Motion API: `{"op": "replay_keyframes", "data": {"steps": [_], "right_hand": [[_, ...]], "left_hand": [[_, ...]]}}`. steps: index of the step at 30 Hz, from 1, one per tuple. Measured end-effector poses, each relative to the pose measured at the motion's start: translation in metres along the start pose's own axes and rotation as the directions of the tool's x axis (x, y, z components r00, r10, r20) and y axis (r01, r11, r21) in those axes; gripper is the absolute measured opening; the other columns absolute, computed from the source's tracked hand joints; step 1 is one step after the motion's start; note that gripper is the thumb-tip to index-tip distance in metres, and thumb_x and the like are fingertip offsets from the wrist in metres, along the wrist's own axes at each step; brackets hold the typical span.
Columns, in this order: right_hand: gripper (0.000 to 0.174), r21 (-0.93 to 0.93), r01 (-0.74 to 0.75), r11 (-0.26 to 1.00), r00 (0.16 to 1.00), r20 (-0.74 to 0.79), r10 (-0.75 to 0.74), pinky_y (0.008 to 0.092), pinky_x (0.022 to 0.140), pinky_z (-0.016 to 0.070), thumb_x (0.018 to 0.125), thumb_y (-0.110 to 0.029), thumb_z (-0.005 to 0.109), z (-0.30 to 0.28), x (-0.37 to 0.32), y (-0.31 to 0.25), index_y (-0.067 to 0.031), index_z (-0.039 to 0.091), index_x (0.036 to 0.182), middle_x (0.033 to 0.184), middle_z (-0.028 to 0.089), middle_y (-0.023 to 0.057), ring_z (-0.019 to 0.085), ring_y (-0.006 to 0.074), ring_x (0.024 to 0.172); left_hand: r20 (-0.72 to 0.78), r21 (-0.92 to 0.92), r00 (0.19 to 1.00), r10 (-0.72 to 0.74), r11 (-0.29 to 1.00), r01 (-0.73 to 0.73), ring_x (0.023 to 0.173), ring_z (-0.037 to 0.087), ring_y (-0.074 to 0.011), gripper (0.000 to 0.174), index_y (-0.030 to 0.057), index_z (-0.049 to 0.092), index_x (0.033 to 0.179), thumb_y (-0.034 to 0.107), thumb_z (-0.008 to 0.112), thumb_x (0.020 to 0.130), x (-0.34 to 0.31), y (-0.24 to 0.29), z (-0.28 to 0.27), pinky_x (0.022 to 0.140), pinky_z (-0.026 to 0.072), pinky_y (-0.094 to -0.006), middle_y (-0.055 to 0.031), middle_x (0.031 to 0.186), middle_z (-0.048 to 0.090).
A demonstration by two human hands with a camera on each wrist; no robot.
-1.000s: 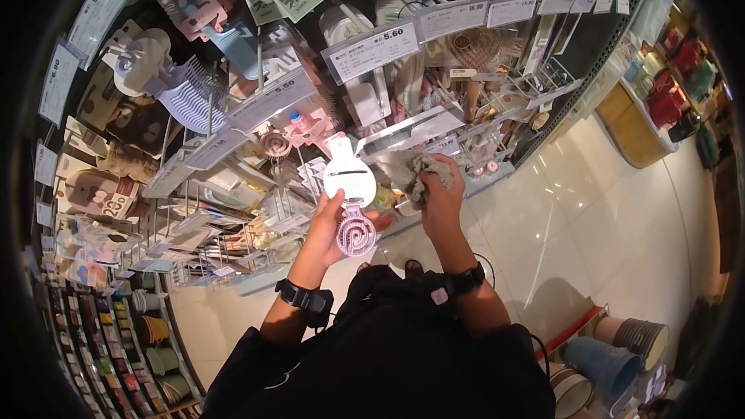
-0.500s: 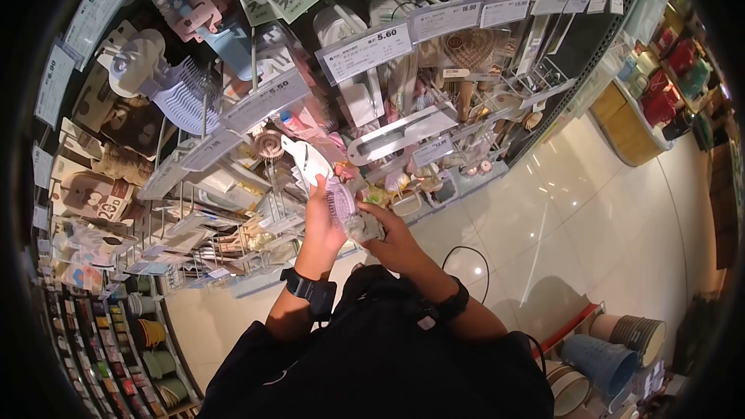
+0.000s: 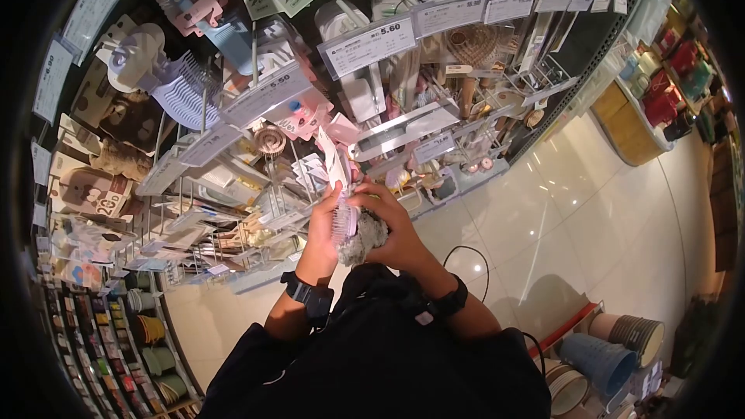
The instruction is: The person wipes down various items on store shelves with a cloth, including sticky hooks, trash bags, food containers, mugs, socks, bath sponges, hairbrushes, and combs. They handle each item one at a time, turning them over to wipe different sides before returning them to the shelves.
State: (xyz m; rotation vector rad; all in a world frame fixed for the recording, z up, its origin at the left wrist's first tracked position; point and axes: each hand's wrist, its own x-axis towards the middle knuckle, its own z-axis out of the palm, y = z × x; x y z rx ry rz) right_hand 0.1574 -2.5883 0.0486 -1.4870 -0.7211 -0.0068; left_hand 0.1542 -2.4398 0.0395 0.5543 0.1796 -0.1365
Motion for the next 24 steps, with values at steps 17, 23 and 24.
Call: {"op": "replay_keyframes", "data": {"steps": [17, 23, 24], "right_hand": [[0.060, 0.203, -0.161, 0.966, 0.987, 0.006, 0.163, 0.0320, 0.092, 0.0411, 0.059, -0.009, 0.072, 0.005, 0.000, 0.002, -0.0003, 0.056, 0.116, 0.112, 0.059, 0.0136, 0.057, 0.0212, 0.103], [0.040, -0.164, -0.039, 0.986, 0.995, 0.079, 0.053, 0.0322, 0.072, 0.0473, 0.060, -0.009, 0.072, 0.021, 0.015, 0.014, 0.0003, 0.061, 0.097, 0.090, 0.064, 0.0137, 0.063, 0.0258, 0.082], [0.040, -0.161, -0.029, 0.987, 0.995, 0.094, 0.045, 0.0322, 0.072, 0.0473, 0.060, -0.009, 0.072, 0.024, 0.021, 0.009, 0.0003, 0.061, 0.097, 0.090, 0.064, 0.0137, 0.063, 0.0258, 0.082]], "left_hand": [[-0.115, -0.124, 0.993, -0.025, 0.992, 0.011, 0.097, 0.060, -0.0268, 0.035, 0.0029, 0.049, 0.111, 0.033, 0.049, 0.094, -0.008, 0.014, -0.006, 0.082, 0.0515, -0.0435, -0.0104, 0.100, 0.061], [-0.244, 0.304, 0.904, 0.350, 0.913, -0.271, 0.070, 0.065, -0.0244, 0.032, -0.0015, 0.048, 0.113, 0.024, 0.050, 0.094, -0.016, 0.062, -0.030, 0.062, 0.0565, -0.0368, -0.0135, 0.082, 0.062], [-0.224, 0.441, 0.895, 0.385, 0.859, -0.260, 0.071, 0.065, -0.0231, 0.031, -0.0018, 0.048, 0.113, 0.022, 0.050, 0.094, -0.020, 0.072, -0.032, 0.061, 0.0562, -0.0363, -0.0133, 0.081, 0.062]]}}
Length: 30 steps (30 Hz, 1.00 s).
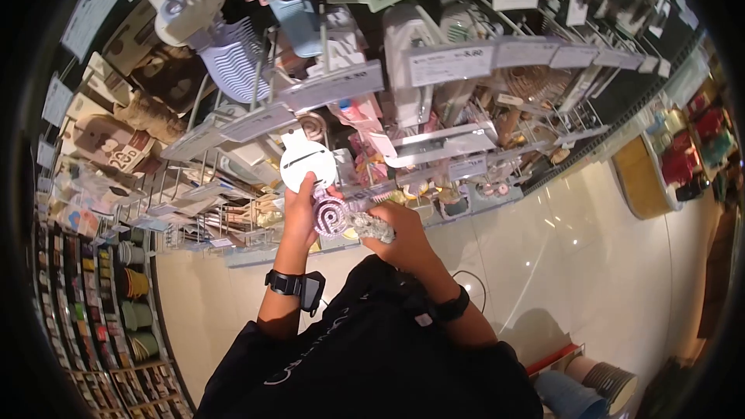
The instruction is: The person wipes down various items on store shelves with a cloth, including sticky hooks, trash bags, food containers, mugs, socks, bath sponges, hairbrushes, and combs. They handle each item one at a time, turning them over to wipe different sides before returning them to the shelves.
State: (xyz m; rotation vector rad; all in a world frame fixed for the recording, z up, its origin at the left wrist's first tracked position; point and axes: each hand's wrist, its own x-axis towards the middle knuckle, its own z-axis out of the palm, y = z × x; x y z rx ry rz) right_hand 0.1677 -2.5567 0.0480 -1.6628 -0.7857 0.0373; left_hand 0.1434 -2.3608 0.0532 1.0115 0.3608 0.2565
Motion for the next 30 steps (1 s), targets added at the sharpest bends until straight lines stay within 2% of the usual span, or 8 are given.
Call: {"op": "replay_keyframes", "data": {"steps": [2, 7, 12, 18, 22, 25, 28, 30], "right_hand": [[0.034, -0.230, 0.081, 0.970, 0.991, 0.121, -0.054, 0.0341, 0.066, 0.0471, 0.060, -0.009, 0.072, 0.000, 0.017, -0.017, 0.0011, 0.060, 0.090, 0.083, 0.062, 0.0155, 0.061, 0.0326, 0.077], [0.080, -0.504, 0.292, 0.813, 0.956, 0.155, -0.248, 0.0356, 0.065, 0.0496, 0.057, -0.013, 0.073, 0.018, 0.074, -0.050, -0.0073, 0.044, 0.131, 0.135, 0.044, 0.0118, 0.060, 0.0277, 0.077], [0.078, -0.601, 0.340, 0.723, 0.937, 0.157, -0.311, 0.0366, 0.072, 0.0514, 0.054, -0.008, 0.070, 0.036, 0.107, -0.071, -0.0047, 0.047, 0.129, 0.127, 0.050, 0.0148, 0.060, 0.0305, 0.090], [0.059, -0.704, 0.286, 0.650, 0.944, 0.093, -0.315, 0.0352, 0.060, 0.0474, 0.060, -0.012, 0.066, 0.056, 0.116, -0.072, -0.0078, 0.054, 0.118, 0.108, 0.057, 0.0031, 0.055, 0.0246, 0.073], [0.048, -0.727, 0.289, 0.623, 0.924, 0.040, -0.381, 0.0358, 0.054, 0.0454, 0.061, -0.015, 0.065, 0.061, 0.116, -0.060, -0.0108, 0.059, 0.109, 0.101, 0.058, 0.0060, 0.056, 0.0237, 0.071], [0.052, -0.733, 0.394, 0.554, 0.882, 0.133, -0.452, 0.0374, 0.061, 0.0503, 0.052, -0.015, 0.069, 0.060, 0.115, -0.056, -0.0109, 0.060, 0.103, 0.091, 0.058, 0.0090, 0.058, 0.0275, 0.071], [0.039, -0.779, 0.302, 0.550, 0.922, 0.092, -0.376, 0.0344, 0.055, 0.0490, 0.061, -0.019, 0.066, 0.065, 0.119, -0.053, -0.0167, 0.062, 0.100, 0.093, 0.058, 0.0069, 0.058, 0.0245, 0.073], [0.041, -0.815, 0.257, 0.519, 0.924, 0.049, -0.380, 0.0325, 0.059, 0.0509, 0.062, -0.020, 0.066, 0.068, 0.130, -0.058, -0.0151, 0.062, 0.102, 0.099, 0.059, 0.0080, 0.058, 0.0250, 0.073]], "left_hand": [[0.004, 0.068, 1.000, 0.023, 0.997, -0.023, 0.071, 0.064, -0.0197, 0.031, -0.0035, 0.049, 0.113, 0.021, 0.048, 0.094, 0.002, 0.011, -0.010, 0.061, 0.0549, -0.0332, -0.0122, 0.084, 0.062], [0.189, 0.424, 0.939, 0.286, 0.839, -0.341, 0.083, 0.060, -0.0143, 0.031, -0.0051, 0.054, 0.112, 0.019, 0.046, 0.095, 0.019, 0.028, -0.021, 0.075, 0.0483, -0.0277, -0.0101, 0.098, 0.063], [0.214, 0.360, 0.918, 0.334, 0.847, -0.392, 0.094, 0.056, -0.0138, 0.027, -0.0043, 0.057, 0.110, 0.015, 0.045, 0.094, 0.029, 0.031, -0.030, 0.082, 0.0441, -0.0280, -0.0084, 0.102, 0.063], [0.174, 0.382, 0.908, 0.380, 0.824, -0.418, 0.090, 0.058, -0.0126, 0.022, -0.0051, 0.058, 0.106, 0.007, 0.045, 0.092, 0.036, 0.031, -0.028, 0.079, 0.0456, -0.0273, -0.0089, 0.098, 0.064], [0.180, 0.364, 0.946, 0.270, 0.875, -0.319, 0.092, 0.059, -0.0147, 0.022, -0.0053, 0.058, 0.106, 0.004, 0.046, 0.091, 0.043, 0.023, -0.033, 0.080, 0.0460, -0.0285, -0.0107, 0.099, 0.064], [0.161, 0.356, 0.904, 0.397, 0.831, -0.428, 0.102, 0.058, -0.0216, 0.028, -0.0050, 0.055, 0.112, 0.000, 0.045, 0.087, 0.055, 0.006, -0.037, 0.089, 0.0432, -0.0316, -0.0140, 0.108, 0.062], [0.116, 0.240, 0.963, 0.241, 0.934, -0.263, 0.109, 0.054, -0.0211, 0.032, -0.0021, 0.053, 0.118, 0.014, 0.045, 0.092, 0.059, 0.013, -0.030, 0.092, 0.0409, -0.0309, -0.0139, 0.116, 0.058], [0.218, 0.157, 0.862, 0.459, 0.855, -0.495, 0.110, 0.053, -0.0213, 0.035, -0.0005, 0.052, 0.120, 0.023, 0.046, 0.095, 0.069, 0.019, -0.017, 0.093, 0.0405, -0.0307, -0.0131, 0.116, 0.058]]}}
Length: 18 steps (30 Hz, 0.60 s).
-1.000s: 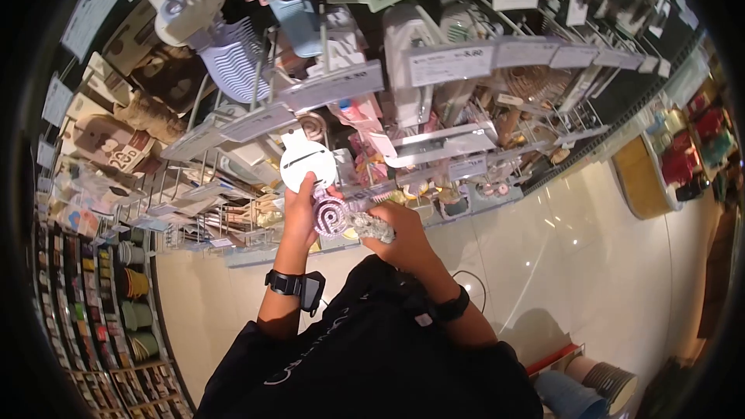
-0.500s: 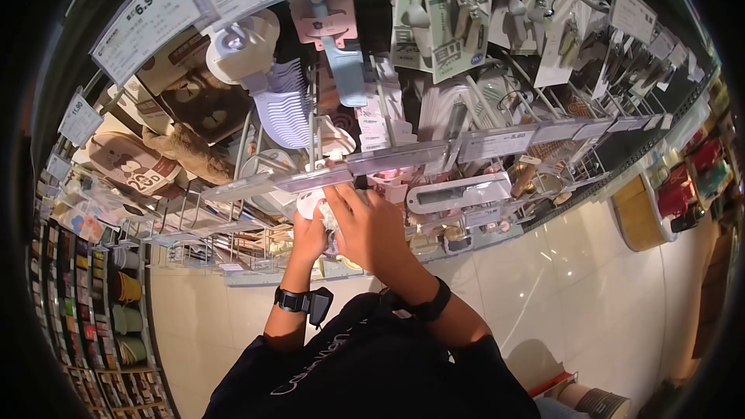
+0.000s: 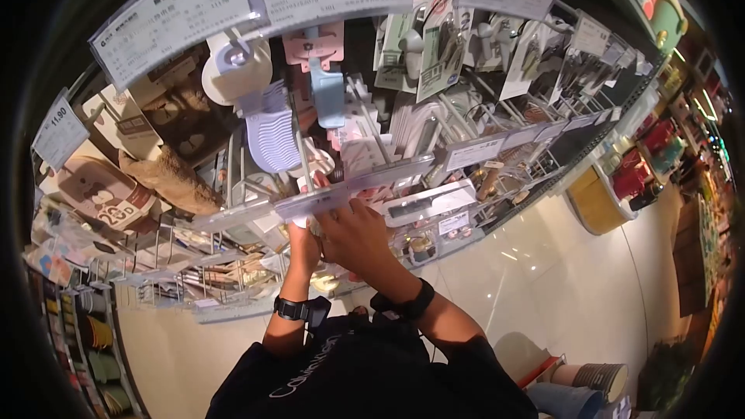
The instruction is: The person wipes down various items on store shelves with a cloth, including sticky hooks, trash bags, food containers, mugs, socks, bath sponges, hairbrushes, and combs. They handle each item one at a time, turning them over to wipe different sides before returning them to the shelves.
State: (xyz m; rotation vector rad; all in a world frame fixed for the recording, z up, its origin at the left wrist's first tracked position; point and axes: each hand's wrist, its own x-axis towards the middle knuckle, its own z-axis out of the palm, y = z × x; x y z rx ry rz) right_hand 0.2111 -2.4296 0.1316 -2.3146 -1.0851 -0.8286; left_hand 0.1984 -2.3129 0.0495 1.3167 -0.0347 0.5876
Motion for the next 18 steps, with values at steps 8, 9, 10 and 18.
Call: {"op": "replay_keyframes", "data": {"steps": [8, 9, 10, 18], "right_hand": [[0.064, -0.131, -0.091, 0.987, 0.994, 0.043, 0.098, 0.0383, 0.074, 0.0514, 0.061, -0.017, 0.067, 0.032, 0.010, 0.001, -0.0178, 0.056, 0.125, 0.128, 0.053, 0.0148, 0.063, 0.0291, 0.091], [0.064, -0.129, -0.094, 0.987, 0.994, 0.041, 0.100, 0.0383, 0.074, 0.0514, 0.061, -0.017, 0.067, 0.040, 0.006, 0.006, -0.0178, 0.056, 0.125, 0.128, 0.053, 0.0148, 0.063, 0.0291, 0.091], [0.063, -0.007, -0.081, 0.997, 0.996, 0.028, 0.081, 0.0383, 0.074, 0.0514, 0.061, -0.018, 0.067, 0.050, 0.000, 0.013, -0.0178, 0.057, 0.123, 0.125, 0.054, 0.0142, 0.063, 0.0296, 0.090], [0.047, 0.441, -0.212, 0.872, 0.969, -0.024, 0.248, 0.0368, 0.074, 0.0517, 0.055, -0.003, 0.068, -0.026, -0.079, 0.056, -0.0099, 0.063, 0.101, 0.103, 0.061, 0.0121, 0.062, 0.0294, 0.089]], "left_hand": [[-0.047, 0.191, 0.984, -0.172, 0.965, 0.178, 0.092, 0.058, -0.0196, 0.027, -0.0002, 0.056, 0.111, 0.016, 0.050, 0.090, 0.018, -0.014, -0.012, 0.077, 0.0469, -0.0323, -0.0091, 0.101, 0.061], [-0.124, 0.134, 0.983, -0.136, 0.979, 0.152, 0.092, 0.059, -0.0206, 0.028, -0.0014, 0.055, 0.112, 0.011, 0.052, 0.087, 0.012, -0.019, -0.014, 0.077, 0.0471, -0.0328, -0.0104, 0.100, 0.061], [-0.200, 0.082, 0.974, -0.104, 0.989, 0.122, 0.091, 0.059, -0.0216, 0.031, -0.0025, 0.053, 0.114, 0.006, 0.053, 0.084, 0.005, -0.023, -0.015, 0.076, 0.0473, -0.0332, -0.0117, 0.099, 0.061], [-0.225, 0.651, 0.914, 0.337, 0.750, -0.116, 0.102, 0.053, -0.0264, 0.042, -0.0047, 0.048, 0.118, -0.002, 0.045, 0.076, -0.062, 0.005, 0.014, 0.088, 0.0414, -0.0354, -0.0182, 0.113, 0.053]]}}
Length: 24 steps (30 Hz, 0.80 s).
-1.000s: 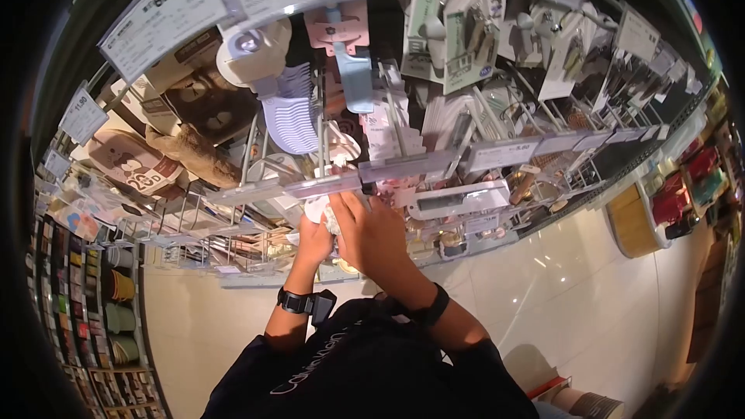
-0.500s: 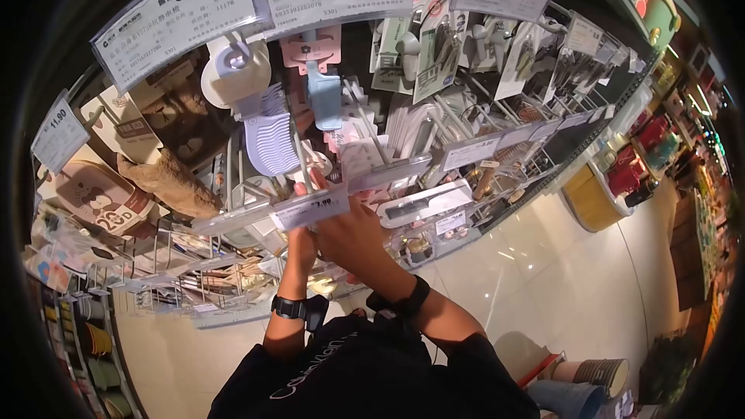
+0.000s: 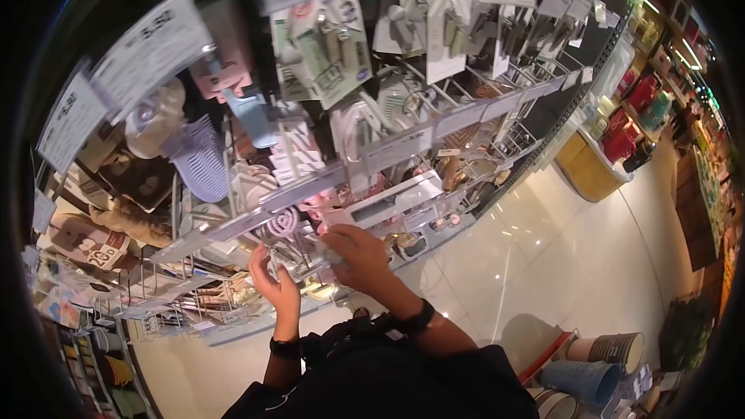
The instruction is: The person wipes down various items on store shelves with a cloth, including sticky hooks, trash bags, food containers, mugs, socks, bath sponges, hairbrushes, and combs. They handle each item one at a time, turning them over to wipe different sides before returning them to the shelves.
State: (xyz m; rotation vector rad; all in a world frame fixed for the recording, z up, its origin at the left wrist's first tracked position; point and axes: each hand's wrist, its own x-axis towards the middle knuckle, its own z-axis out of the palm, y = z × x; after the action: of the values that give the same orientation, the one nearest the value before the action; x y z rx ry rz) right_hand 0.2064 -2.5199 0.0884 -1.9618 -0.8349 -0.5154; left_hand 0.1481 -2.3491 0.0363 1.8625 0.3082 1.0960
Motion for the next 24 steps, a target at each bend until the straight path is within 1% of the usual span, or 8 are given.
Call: {"op": "replay_keyframes", "data": {"steps": [2, 8, 10, 12, 18, 19, 22, 24], "right_hand": [[0.044, 0.063, -0.118, 0.991, 0.992, -0.046, 0.121, 0.0366, 0.077, 0.0508, 0.057, -0.001, 0.067, -0.026, -0.022, 0.030, -0.0070, 0.063, 0.100, 0.102, 0.061, 0.0123, 0.062, 0.0310, 0.092], [0.036, 0.145, -0.268, 0.952, 0.956, -0.078, 0.281, 0.0353, 0.082, 0.0475, 0.061, -0.002, 0.065, -0.107, -0.036, 0.082, -0.0008, 0.061, 0.097, 0.098, 0.062, 0.0144, 0.060, 0.0309, 0.093], [0.035, 0.159, -0.267, 0.950, 0.960, -0.042, 0.277, 0.0351, 0.082, 0.0474, 0.062, -0.003, 0.066, -0.126, -0.044, 0.093, -0.0005, 0.062, 0.096, 0.098, 0.062, 0.0141, 0.060, 0.0306, 0.092], [0.035, 0.209, -0.296, 0.932, 0.954, 0.021, 0.298, 0.0352, 0.083, 0.0465, 0.062, -0.003, 0.065, -0.143, -0.053, 0.103, -0.0001, 0.061, 0.097, 0.098, 0.061, 0.0149, 0.060, 0.0315, 0.094], [0.037, 0.216, -0.327, 0.920, 0.944, 0.038, 0.327, 0.0344, 0.084, 0.0458, 0.064, -0.005, 0.064, -0.197, -0.067, 0.153, 0.0004, 0.060, 0.100, 0.099, 0.060, 0.0163, 0.059, 0.0324, 0.095], [0.035, 0.192, -0.317, 0.929, 0.948, 0.024, 0.319, 0.0336, 0.084, 0.0456, 0.067, -0.007, 0.066, -0.205, -0.068, 0.164, -0.0005, 0.060, 0.101, 0.100, 0.061, 0.0158, 0.059, 0.0301, 0.095], [0.033, 0.265, -0.467, 0.844, 0.884, 0.112, 0.454, 0.0329, 0.084, 0.0454, 0.070, -0.010, 0.067, -0.228, -0.064, 0.195, -0.0015, 0.061, 0.101, 0.102, 0.061, 0.0152, 0.060, 0.0255, 0.095], [0.034, 0.295, -0.462, 0.836, 0.887, 0.164, 0.432, 0.0320, 0.085, 0.0448, 0.073, -0.013, 0.068, -0.241, -0.048, 0.213, -0.0013, 0.060, 0.103, 0.105, 0.062, 0.0139, 0.060, 0.0213, 0.097]], "left_hand": [[0.108, 0.059, 0.968, 0.228, 0.970, -0.235, 0.093, 0.056, -0.0315, 0.030, -0.0041, 0.056, 0.099, -0.004, 0.048, 0.070, -0.014, 0.018, 0.007, 0.086, 0.0432, -0.0379, -0.0196, 0.099, 0.056], [0.388, -0.210, 0.884, 0.261, 0.959, -0.191, 0.092, 0.055, -0.0373, 0.020, -0.0040, 0.056, 0.092, 0.001, 0.055, 0.073, -0.016, 0.095, 0.116, 0.085, 0.0427, -0.0404, -0.0194, 0.092, 0.056], [0.091, -0.095, 0.974, 0.206, 0.976, -0.197, 0.095, 0.052, -0.0376, 0.027, -0.0056, 0.054, 0.098, 0.004, 0.059, 0.074, -0.009, 0.092, 0.167, 0.088, 0.0390, -0.0422, -0.0207, 0.096, 0.054], [-0.069, 0.184, 0.997, 0.024, 0.983, -0.011, 0.098, 0.049, -0.0293, 0.048, -0.0038, 0.043, 0.116, 0.010, 0.066, 0.076, -0.002, 0.052, 0.201, 0.082, 0.0432, -0.0371, -0.0190, 0.112, 0.047], [-0.203, 0.156, 0.969, -0.138, 0.973, 0.171, 0.095, 0.049, -0.0246, 0.040, -0.0036, 0.046, 0.106, 0.012, 0.068, 0.076, 0.016, 0.024, 0.225, 0.078, 0.0427, -0.0337, -0.0165, 0.105, 0.049], [-0.273, 0.286, 0.962, -0.013, 0.953, 0.094, 0.091, 0.050, -0.0211, 0.033, -0.0015, 0.048, 0.101, 0.012, 0.067, 0.078, 0.007, 0.030, 0.226, 0.076, 0.0424, -0.0327, -0.0136, 0.100, 0.051], [-0.144, 0.198, 0.988, 0.053, 0.980, -0.023, 0.083, 0.051, -0.0259, 0.034, -0.0020, 0.051, 0.099, 0.010, 0.067, 0.072, -0.015, 0.068, 0.238, 0.072, 0.0413, -0.0364, -0.0132, 0.091, 0.052], [-0.027, 0.024, 0.999, -0.020, 1.000, 0.020, 0.084, 0.054, -0.0203, 0.034, -0.0011, 0.052, 0.102, 0.012, 0.068, 0.075, -0.021, 0.072, 0.259, 0.072, 0.0427, -0.0314, -0.0113, 0.094, 0.054]]}}
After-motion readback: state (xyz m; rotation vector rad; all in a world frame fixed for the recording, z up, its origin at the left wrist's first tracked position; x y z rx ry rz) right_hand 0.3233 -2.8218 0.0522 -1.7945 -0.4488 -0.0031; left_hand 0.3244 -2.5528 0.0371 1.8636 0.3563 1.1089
